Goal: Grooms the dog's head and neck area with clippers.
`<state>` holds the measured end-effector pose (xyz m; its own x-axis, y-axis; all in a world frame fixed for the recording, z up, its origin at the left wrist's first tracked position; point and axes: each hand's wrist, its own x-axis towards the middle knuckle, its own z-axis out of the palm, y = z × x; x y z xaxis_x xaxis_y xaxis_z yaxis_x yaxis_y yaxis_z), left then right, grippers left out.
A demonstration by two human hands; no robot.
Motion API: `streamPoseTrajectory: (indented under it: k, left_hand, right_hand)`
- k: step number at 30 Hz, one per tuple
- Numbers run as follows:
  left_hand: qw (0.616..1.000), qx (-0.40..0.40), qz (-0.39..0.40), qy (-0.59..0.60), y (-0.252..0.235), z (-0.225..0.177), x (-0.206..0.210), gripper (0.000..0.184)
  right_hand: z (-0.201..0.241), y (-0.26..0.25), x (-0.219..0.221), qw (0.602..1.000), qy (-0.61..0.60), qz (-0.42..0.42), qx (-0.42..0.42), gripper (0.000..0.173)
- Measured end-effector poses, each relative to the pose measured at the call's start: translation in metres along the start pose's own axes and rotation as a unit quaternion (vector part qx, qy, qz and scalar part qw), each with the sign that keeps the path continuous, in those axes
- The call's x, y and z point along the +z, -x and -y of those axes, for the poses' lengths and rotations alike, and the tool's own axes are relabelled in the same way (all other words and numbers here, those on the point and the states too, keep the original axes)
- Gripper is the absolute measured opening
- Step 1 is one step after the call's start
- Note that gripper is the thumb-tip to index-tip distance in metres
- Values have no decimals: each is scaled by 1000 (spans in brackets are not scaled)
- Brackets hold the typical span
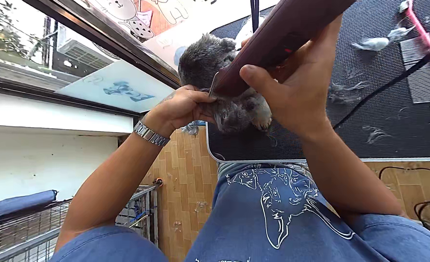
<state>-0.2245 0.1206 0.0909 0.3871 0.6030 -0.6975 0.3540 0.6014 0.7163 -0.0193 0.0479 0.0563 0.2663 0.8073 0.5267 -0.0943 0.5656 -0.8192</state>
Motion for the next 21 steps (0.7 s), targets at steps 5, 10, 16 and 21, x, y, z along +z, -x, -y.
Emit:
streamPoseTrajectory:
  k: [5,10,16,21]
  left_hand:
    - [1000,11,-4,-8,1,1,3,28]
    - [1000,14,-15,-2,3,4,7,22]
    - [999,34,-22,6,5,6,12,21]
    - [998,49,-40,5,6,15,15,18]
  right_hand:
    - [0,10,0,992,17,124,34,85]
    - [4,0,-13,989,0,145,9,76]
    - [-1,-3,-16,981,67,177,-35,78]
    - [0,10,-13,956,139,254,-49,86]
